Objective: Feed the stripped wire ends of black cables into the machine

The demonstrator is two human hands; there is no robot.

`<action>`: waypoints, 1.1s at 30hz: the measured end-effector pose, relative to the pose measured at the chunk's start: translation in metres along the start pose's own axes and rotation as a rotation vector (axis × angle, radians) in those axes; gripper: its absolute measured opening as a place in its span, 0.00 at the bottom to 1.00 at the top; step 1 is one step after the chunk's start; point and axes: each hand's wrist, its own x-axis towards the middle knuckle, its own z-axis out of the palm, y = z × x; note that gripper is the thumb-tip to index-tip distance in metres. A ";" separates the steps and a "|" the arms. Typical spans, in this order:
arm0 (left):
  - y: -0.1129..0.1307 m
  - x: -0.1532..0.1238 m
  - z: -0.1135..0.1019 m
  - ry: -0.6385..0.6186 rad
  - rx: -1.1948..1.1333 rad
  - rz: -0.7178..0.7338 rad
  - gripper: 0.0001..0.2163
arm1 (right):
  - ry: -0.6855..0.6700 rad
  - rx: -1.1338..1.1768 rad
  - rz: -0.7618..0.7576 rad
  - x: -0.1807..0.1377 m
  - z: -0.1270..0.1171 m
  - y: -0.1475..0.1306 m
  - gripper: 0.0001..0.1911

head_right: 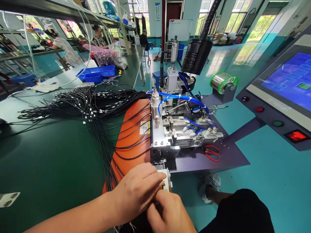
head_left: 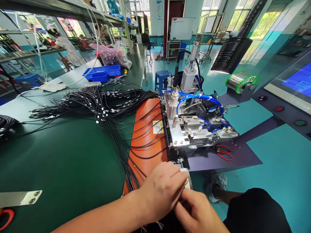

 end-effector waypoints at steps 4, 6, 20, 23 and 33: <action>-0.006 0.001 -0.001 -0.004 -0.098 -0.031 0.09 | 0.109 0.055 0.031 0.006 -0.026 0.000 0.12; -0.008 0.002 -0.003 -0.019 -0.153 -0.053 0.09 | 0.139 0.069 0.056 0.010 -0.035 0.001 0.11; -0.027 0.004 0.020 0.173 -0.191 -0.084 0.06 | 0.379 0.219 0.130 0.008 -0.040 0.021 0.18; -0.028 0.004 0.022 0.187 -0.211 -0.097 0.07 | 0.410 0.267 0.135 0.008 -0.040 0.026 0.21; -0.028 0.002 0.022 0.163 -0.190 -0.178 0.10 | 0.487 0.151 -0.004 0.010 -0.038 0.029 0.14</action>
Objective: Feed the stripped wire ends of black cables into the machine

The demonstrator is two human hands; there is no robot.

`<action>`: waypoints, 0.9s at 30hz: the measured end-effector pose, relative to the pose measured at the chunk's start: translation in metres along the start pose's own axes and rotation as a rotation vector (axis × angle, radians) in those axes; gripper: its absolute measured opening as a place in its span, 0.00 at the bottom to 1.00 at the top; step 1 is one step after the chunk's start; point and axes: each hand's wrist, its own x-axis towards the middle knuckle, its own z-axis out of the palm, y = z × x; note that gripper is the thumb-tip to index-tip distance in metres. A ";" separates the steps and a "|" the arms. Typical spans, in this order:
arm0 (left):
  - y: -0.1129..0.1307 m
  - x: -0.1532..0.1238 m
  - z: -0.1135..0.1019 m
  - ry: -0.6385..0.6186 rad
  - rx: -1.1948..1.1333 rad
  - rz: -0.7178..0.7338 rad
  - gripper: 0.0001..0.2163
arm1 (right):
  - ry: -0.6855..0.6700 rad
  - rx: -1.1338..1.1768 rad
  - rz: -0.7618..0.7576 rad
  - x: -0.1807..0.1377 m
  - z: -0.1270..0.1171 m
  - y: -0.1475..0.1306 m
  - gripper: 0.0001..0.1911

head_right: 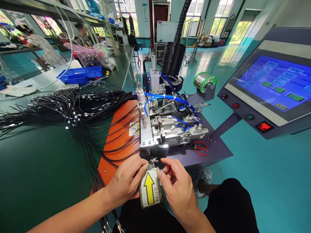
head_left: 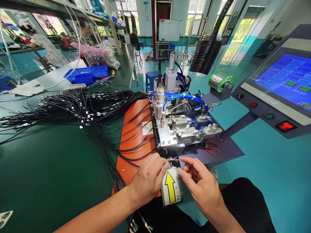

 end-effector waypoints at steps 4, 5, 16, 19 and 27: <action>-0.002 0.000 0.001 -0.030 0.007 -0.031 0.11 | 0.023 -0.074 -0.091 0.000 0.003 -0.001 0.12; -0.002 0.000 0.002 -0.032 0.009 -0.035 0.11 | 0.027 -0.086 -0.106 0.001 0.003 -0.001 0.12; 0.002 0.002 0.000 -0.031 0.040 -0.020 0.11 | 0.045 -0.182 -0.240 -0.002 0.011 -0.006 0.15; 0.003 0.002 0.000 -0.032 0.043 -0.031 0.11 | 0.043 -0.184 -0.231 -0.002 0.012 -0.007 0.15; 0.002 0.002 0.000 -0.030 0.042 -0.023 0.11 | 0.070 -0.208 -0.263 -0.004 0.013 -0.006 0.15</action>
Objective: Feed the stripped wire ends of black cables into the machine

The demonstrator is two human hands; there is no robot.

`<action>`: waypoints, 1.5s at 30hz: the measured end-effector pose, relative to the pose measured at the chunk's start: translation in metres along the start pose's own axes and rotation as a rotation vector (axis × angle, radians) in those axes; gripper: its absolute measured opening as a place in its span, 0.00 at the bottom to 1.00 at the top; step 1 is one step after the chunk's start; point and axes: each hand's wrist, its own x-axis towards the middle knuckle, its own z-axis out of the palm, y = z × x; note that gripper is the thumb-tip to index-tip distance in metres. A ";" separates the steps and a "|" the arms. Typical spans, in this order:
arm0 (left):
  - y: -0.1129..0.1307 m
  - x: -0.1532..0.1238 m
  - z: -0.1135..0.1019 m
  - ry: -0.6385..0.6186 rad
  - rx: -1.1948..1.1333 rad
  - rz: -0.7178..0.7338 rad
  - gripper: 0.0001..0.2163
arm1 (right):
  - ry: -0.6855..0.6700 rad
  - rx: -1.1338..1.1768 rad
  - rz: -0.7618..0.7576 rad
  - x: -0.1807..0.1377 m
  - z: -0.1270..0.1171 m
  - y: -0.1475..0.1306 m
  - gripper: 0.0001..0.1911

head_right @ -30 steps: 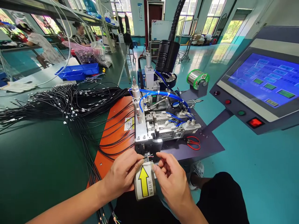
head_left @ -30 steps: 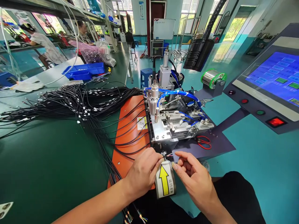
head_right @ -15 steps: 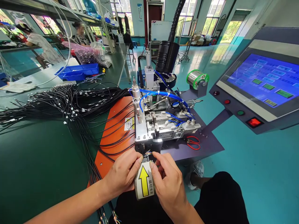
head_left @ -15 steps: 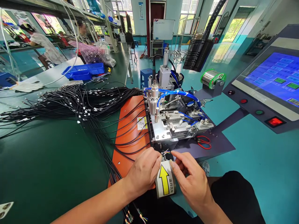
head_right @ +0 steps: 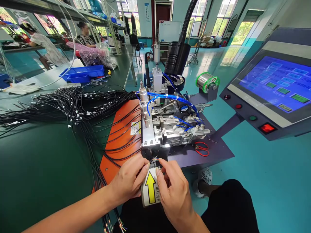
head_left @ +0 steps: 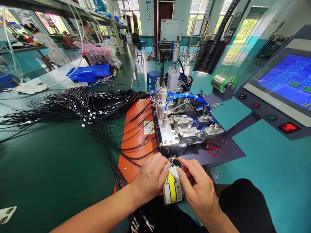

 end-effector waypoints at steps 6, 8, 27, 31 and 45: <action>0.001 0.000 0.001 0.005 0.012 0.009 0.12 | 0.012 -0.023 -0.034 0.000 0.001 -0.001 0.16; 0.000 0.000 0.001 0.004 0.017 0.017 0.12 | 0.022 -0.028 -0.032 0.001 0.001 -0.001 0.15; -0.001 0.000 0.002 0.015 0.041 0.049 0.11 | 0.069 0.023 0.045 0.008 0.004 0.001 0.11; -0.001 -0.001 0.003 0.027 0.031 0.047 0.11 | 0.085 0.029 0.094 0.009 0.003 0.003 0.10; -0.001 -0.001 0.002 0.024 0.027 0.037 0.10 | 0.060 0.016 0.085 0.005 0.004 -0.005 0.12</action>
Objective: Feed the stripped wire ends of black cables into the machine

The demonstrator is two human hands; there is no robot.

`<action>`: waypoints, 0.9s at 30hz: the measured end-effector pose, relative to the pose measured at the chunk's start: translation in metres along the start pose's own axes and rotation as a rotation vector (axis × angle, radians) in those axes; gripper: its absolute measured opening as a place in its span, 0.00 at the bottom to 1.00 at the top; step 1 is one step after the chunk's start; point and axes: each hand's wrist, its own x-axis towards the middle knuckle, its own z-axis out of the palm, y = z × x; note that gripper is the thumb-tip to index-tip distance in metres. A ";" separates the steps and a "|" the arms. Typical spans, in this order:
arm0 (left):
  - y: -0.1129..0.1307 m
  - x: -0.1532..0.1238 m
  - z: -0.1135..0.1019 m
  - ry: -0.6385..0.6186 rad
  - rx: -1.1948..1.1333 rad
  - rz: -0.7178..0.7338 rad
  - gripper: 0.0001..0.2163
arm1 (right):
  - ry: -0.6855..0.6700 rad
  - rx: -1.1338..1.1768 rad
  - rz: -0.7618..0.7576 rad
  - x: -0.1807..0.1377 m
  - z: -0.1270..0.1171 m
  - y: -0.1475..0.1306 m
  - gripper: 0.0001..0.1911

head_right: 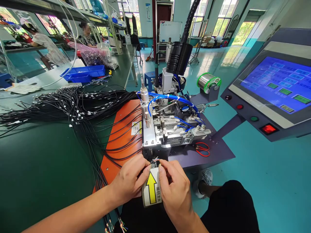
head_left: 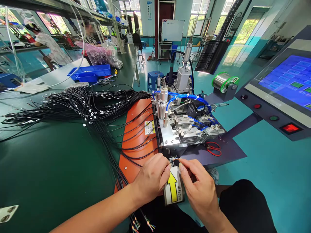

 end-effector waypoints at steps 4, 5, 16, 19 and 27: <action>-0.001 0.000 0.001 0.013 0.001 0.017 0.11 | 0.026 0.006 0.002 0.000 0.003 0.001 0.12; -0.001 0.000 0.001 0.016 0.001 0.014 0.11 | 0.040 0.004 0.022 0.000 0.003 0.002 0.11; 0.001 0.000 0.000 0.010 -0.014 -0.014 0.10 | 0.023 0.051 0.114 -0.002 0.006 0.003 0.13; 0.000 0.000 0.000 0.011 -0.019 -0.013 0.10 | 0.041 0.143 0.172 -0.002 0.006 0.002 0.12; 0.000 0.001 0.000 -0.006 -0.015 -0.003 0.11 | -0.067 0.462 0.369 0.012 0.006 0.003 0.14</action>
